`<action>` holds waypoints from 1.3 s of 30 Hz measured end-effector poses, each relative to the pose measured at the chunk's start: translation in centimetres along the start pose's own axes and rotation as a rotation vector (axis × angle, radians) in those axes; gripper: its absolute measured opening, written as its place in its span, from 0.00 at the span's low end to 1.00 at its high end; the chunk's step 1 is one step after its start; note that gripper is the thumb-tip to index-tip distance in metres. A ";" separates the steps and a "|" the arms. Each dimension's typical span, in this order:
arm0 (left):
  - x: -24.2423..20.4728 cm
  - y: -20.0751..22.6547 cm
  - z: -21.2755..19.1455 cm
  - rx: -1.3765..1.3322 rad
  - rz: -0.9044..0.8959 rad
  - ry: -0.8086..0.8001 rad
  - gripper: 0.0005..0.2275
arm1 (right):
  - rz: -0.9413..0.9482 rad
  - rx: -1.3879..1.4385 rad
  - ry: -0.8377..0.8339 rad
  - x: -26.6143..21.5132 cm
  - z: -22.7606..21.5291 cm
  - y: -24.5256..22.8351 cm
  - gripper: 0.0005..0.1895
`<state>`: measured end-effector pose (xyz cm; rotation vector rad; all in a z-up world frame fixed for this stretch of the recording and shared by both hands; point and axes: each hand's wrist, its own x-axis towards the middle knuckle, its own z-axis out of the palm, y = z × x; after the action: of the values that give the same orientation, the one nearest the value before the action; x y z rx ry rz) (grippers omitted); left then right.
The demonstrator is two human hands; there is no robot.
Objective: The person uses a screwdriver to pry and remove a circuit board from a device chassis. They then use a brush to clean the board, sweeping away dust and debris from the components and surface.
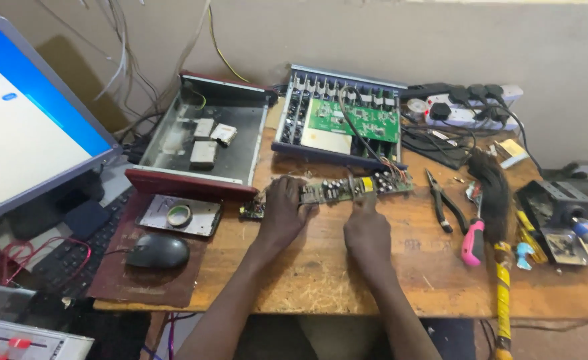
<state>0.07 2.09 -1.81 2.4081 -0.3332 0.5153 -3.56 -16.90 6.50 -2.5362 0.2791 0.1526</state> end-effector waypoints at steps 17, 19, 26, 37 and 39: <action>-1.1 1.3 -0.3 0.097 0.015 0.083 0.25 | -0.133 0.740 -0.074 -1.9 -1.3 2.5 0.13; -1.4 1.3 -0.4 0.094 0.005 0.099 0.26 | -0.146 0.551 -0.167 -2.2 -0.1 1.7 0.12; -1.5 1.7 -1.2 -0.176 -0.052 0.069 0.24 | -0.135 0.236 -0.144 -1.4 2.2 2.1 0.15; -1.6 1.4 -1.1 -0.154 -0.069 0.017 0.24 | -0.131 0.184 -0.161 -2.1 -2.1 2.3 0.16; -1.8 1.3 -1.1 0.002 -0.034 0.034 0.27 | -0.158 0.360 -0.172 -2.3 -2.3 0.7 0.15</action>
<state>-2.32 2.00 -1.11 2.4000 -0.2769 0.5416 -5.83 -18.38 8.45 -2.1611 0.0327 0.2350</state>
